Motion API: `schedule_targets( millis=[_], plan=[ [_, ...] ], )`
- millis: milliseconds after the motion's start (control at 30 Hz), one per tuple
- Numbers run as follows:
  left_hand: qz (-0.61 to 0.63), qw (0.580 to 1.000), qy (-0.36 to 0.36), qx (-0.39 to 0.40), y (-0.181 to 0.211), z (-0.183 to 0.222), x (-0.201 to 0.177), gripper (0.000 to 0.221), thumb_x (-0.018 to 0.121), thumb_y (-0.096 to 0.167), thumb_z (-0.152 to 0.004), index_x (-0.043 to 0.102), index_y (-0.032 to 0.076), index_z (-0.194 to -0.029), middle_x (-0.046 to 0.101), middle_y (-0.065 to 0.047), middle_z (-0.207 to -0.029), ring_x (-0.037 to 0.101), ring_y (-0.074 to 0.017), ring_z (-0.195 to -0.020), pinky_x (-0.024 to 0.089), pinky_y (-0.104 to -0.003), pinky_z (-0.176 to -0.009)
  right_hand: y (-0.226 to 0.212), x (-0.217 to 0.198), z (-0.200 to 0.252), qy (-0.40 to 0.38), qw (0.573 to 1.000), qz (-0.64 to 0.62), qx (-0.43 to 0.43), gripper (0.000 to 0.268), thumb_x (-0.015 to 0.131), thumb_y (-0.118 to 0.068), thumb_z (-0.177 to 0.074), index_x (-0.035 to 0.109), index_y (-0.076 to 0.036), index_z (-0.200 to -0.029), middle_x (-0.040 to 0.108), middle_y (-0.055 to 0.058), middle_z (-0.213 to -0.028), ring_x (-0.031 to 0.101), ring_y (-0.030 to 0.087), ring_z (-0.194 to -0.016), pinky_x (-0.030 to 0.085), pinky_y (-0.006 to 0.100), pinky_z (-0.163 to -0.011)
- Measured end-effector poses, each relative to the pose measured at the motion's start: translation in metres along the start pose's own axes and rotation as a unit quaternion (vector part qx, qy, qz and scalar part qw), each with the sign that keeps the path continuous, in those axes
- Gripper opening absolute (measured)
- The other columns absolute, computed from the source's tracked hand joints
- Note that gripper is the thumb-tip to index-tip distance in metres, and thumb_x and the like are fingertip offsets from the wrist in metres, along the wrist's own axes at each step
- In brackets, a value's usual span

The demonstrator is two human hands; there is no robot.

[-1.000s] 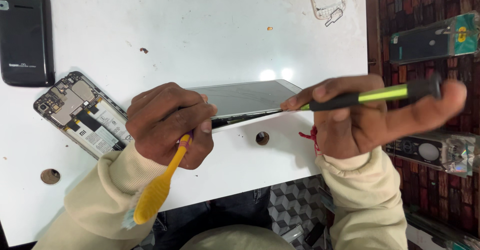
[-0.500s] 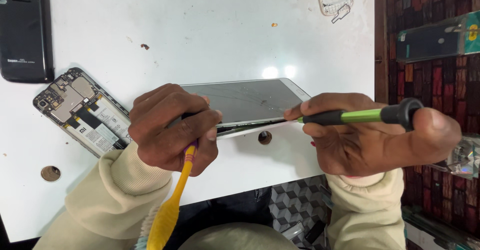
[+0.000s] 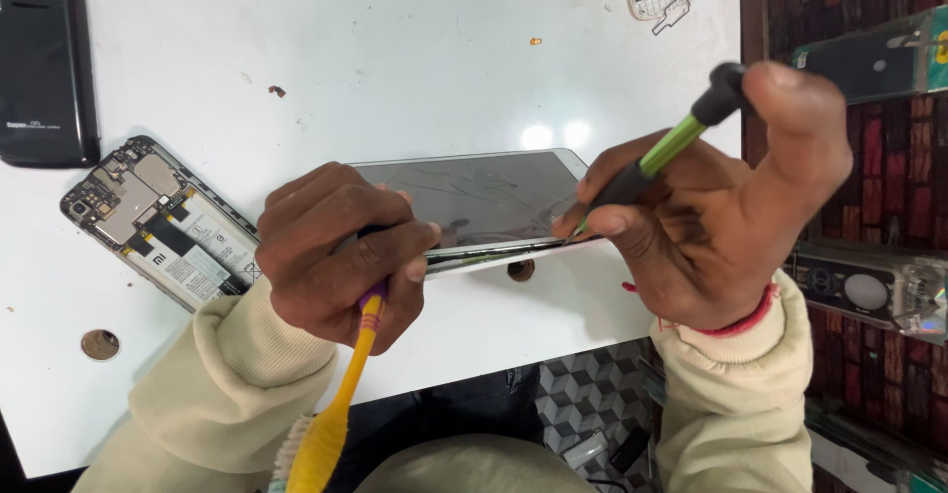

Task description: The person uses a screwdriver and a toothbrush to pry open the back cover of a white Samsung tablet. They then remove the back cover, disconnect the battery connector, and lift out the motherboard.

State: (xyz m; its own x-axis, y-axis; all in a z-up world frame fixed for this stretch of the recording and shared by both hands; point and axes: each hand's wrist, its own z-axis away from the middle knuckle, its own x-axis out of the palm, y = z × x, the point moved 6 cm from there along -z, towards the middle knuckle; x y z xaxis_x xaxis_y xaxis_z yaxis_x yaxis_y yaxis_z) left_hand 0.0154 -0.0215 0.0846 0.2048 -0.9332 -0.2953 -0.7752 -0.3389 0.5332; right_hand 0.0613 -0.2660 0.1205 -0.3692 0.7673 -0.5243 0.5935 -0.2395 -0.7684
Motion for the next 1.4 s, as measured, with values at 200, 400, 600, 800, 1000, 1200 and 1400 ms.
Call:
schedule_targets(
  millis=[200, 400, 600, 800, 1000, 1200, 1400],
  plan=[
    [-0.003, 1.000, -0.001, -0.027, -0.003, 0.002, 0.001, 0.008, 0.068, 0.003, -0.078, 0.072, 0.001, -0.086, 0.063, -0.010, -0.078, 0.056, -0.0164, -0.057, 0.043, -0.030, -0.051, -0.001, -0.001, 0.004, -0.028, 0.999, 0.012, -0.038, 0.063, 0.064, 0.010, -0.099, 0.024, -0.006, -0.146, 0.037, 0.008, -0.145, 0.077, 0.025, -0.082, 0.063, 0.028, -0.073],
    [-0.007, 1.000, -0.002, -0.015, -0.002, 0.002, 0.001, 0.011, 0.068, 0.003, -0.078, 0.073, 0.001, -0.087, 0.064, -0.011, -0.079, 0.056, -0.0165, -0.056, 0.042, -0.030, -0.050, 0.000, -0.001, 0.008, -0.041, 0.998, 0.029, -0.022, 0.041, 0.055, 0.015, -0.090, 0.044, 0.002, -0.127, 0.059, 0.020, -0.120, 0.074, 0.023, -0.080, 0.058, 0.023, -0.065],
    [-0.002, 0.999, -0.019, -0.027, -0.001, 0.001, 0.002, 0.010, 0.069, 0.003, -0.079, 0.074, 0.002, -0.088, 0.065, -0.009, -0.078, 0.054, -0.0155, -0.056, 0.040, -0.030, -0.050, -0.002, 0.002, 0.002, -0.045, 0.998, -0.036, -0.025, 0.045, 0.049, 0.020, -0.079, 0.046, 0.002, -0.121, 0.064, 0.026, -0.104, 0.076, 0.031, -0.084, 0.061, 0.031, -0.070],
    [0.004, 1.000, -0.019, -0.012, 0.002, -0.001, 0.004, 0.011, 0.070, 0.002, -0.075, 0.073, 0.002, -0.085, 0.065, -0.008, -0.077, 0.052, -0.0153, -0.055, 0.038, -0.030, -0.049, -0.006, -0.005, -0.005, -0.014, 1.000, -0.014, -0.005, 0.059, 0.061, 0.014, -0.092, 0.029, -0.005, -0.138, 0.063, 0.019, -0.104, 0.076, 0.025, -0.075, 0.061, 0.030, -0.067],
    [-0.009, 1.000, -0.014, 0.003, 0.005, -0.004, 0.005, 0.017, 0.066, 0.006, -0.067, 0.073, 0.002, -0.081, 0.063, -0.008, -0.073, 0.050, -0.0170, -0.052, 0.038, -0.031, -0.047, -0.006, -0.002, -0.004, -0.048, 0.997, -0.035, 0.053, 0.072, 0.064, 0.005, -0.096, 0.019, -0.012, -0.150, 0.051, 0.019, -0.123, 0.077, 0.026, -0.077, 0.064, 0.033, -0.070],
    [-0.011, 0.999, -0.034, -0.039, -0.001, -0.001, 0.000, 0.014, 0.065, 0.004, -0.074, 0.074, 0.001, -0.084, 0.065, -0.010, -0.076, 0.054, -0.0175, -0.057, 0.040, -0.033, -0.051, 0.008, -0.002, -0.013, -0.013, 0.994, -0.072, 0.086, 0.083, 0.064, -0.002, -0.099, 0.009, -0.019, -0.159, 0.040, 0.020, -0.139, 0.077, 0.027, -0.078, 0.067, 0.038, -0.073],
    [0.025, 0.991, -0.015, -0.134, -0.009, 0.005, -0.001, 0.010, 0.067, 0.008, -0.091, 0.073, 0.001, -0.089, 0.067, -0.011, -0.080, 0.058, -0.0154, -0.063, 0.043, -0.027, -0.049, 0.042, -0.035, -0.013, 0.242, 0.940, -0.213, 0.108, 0.079, 0.054, 0.003, -0.102, -0.002, -0.021, -0.152, 0.059, 0.018, -0.114, 0.074, 0.029, -0.074, 0.065, 0.047, -0.067]
  ],
)
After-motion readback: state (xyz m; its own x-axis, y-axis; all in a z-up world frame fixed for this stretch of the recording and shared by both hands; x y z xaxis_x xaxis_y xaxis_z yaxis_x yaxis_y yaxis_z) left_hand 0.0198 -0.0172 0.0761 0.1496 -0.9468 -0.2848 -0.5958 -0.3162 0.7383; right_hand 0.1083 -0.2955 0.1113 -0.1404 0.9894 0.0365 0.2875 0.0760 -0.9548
